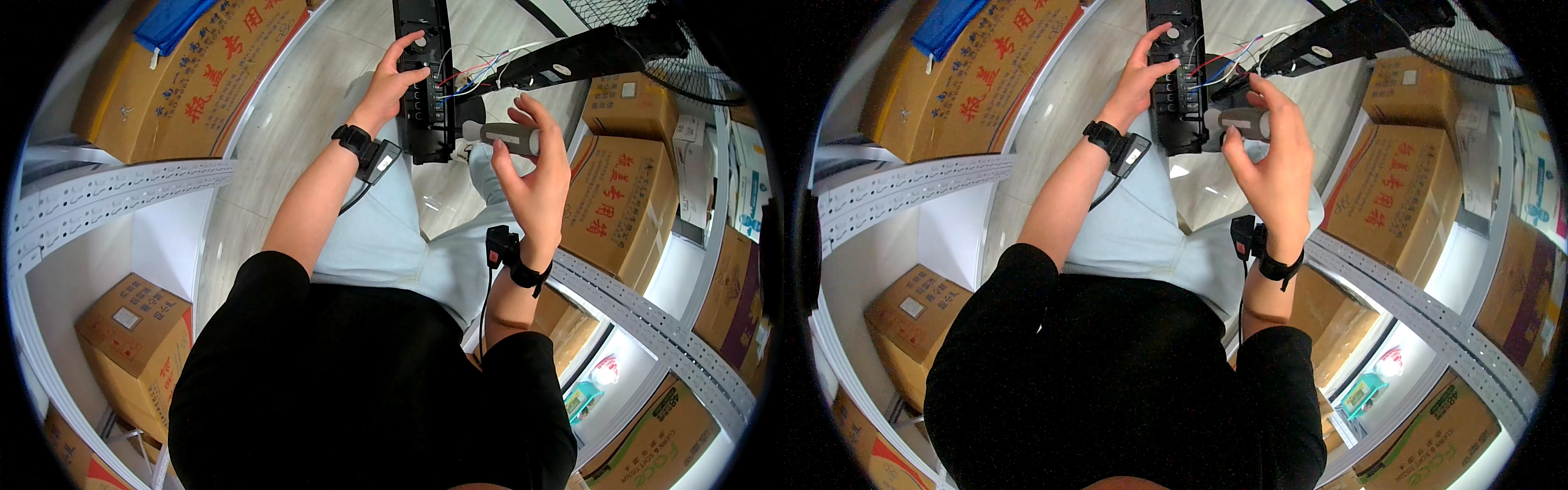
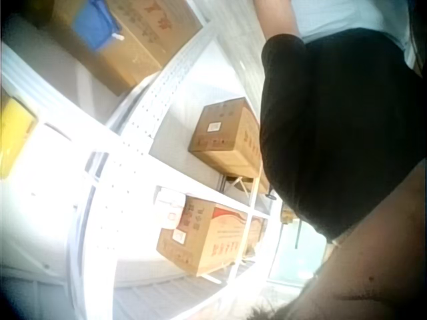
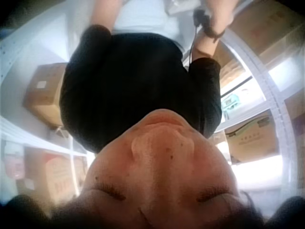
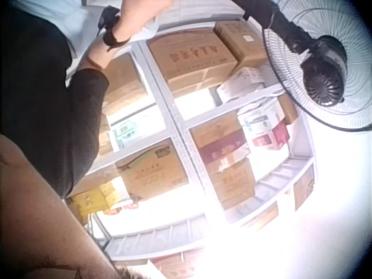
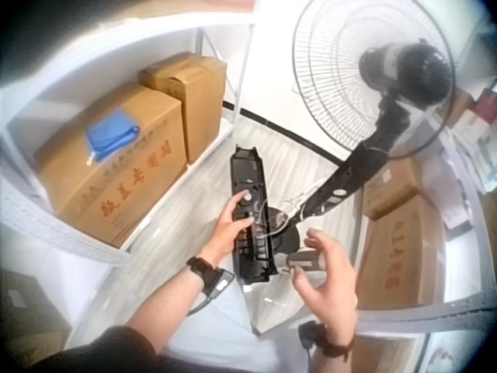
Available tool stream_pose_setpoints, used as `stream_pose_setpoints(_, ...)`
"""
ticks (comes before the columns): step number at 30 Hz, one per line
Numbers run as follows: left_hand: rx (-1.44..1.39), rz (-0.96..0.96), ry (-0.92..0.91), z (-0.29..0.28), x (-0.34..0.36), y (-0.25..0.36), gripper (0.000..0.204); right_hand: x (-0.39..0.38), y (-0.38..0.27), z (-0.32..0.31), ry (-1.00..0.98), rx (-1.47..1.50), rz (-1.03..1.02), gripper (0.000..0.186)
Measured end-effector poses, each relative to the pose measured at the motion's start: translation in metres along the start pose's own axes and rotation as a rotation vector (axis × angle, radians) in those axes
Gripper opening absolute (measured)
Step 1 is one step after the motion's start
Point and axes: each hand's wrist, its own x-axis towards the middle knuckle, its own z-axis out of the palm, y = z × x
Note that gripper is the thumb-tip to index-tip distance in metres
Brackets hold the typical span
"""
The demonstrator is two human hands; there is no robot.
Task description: The person uses a screwdriver to adjust screws on the internal components of a disassembled fan control box. They then reattach the control box to the fan stand and secure it with screws.
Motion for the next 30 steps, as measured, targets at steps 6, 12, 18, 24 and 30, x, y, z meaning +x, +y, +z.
stream_pose_setpoints(6,-0.039,0.008,-0.028,0.002,-0.001,0.005,0.078,-0.002,-0.005,0.000,-0.026,-0.030,0.068,0.047)
stream_pose_setpoints(12,-0.016,0.052,-0.029,-0.004,0.001,-0.002,0.094,-0.003,-0.003,0.000,-0.057,0.076,0.030,0.048)
stream_pose_setpoints(18,-0.041,0.021,-0.024,-0.005,0.002,-0.004,0.094,0.000,-0.009,-0.001,-0.052,0.039,0.118,0.049)
stream_pose_setpoints(24,-0.029,0.032,-0.021,-0.007,0.002,-0.004,0.094,0.000,-0.007,-0.002,-0.068,0.008,0.099,0.053)
stream_pose_setpoints(30,-0.039,0.010,-0.023,-0.003,0.001,-0.002,0.094,0.000,-0.003,0.001,-0.034,-0.008,0.057,0.054)
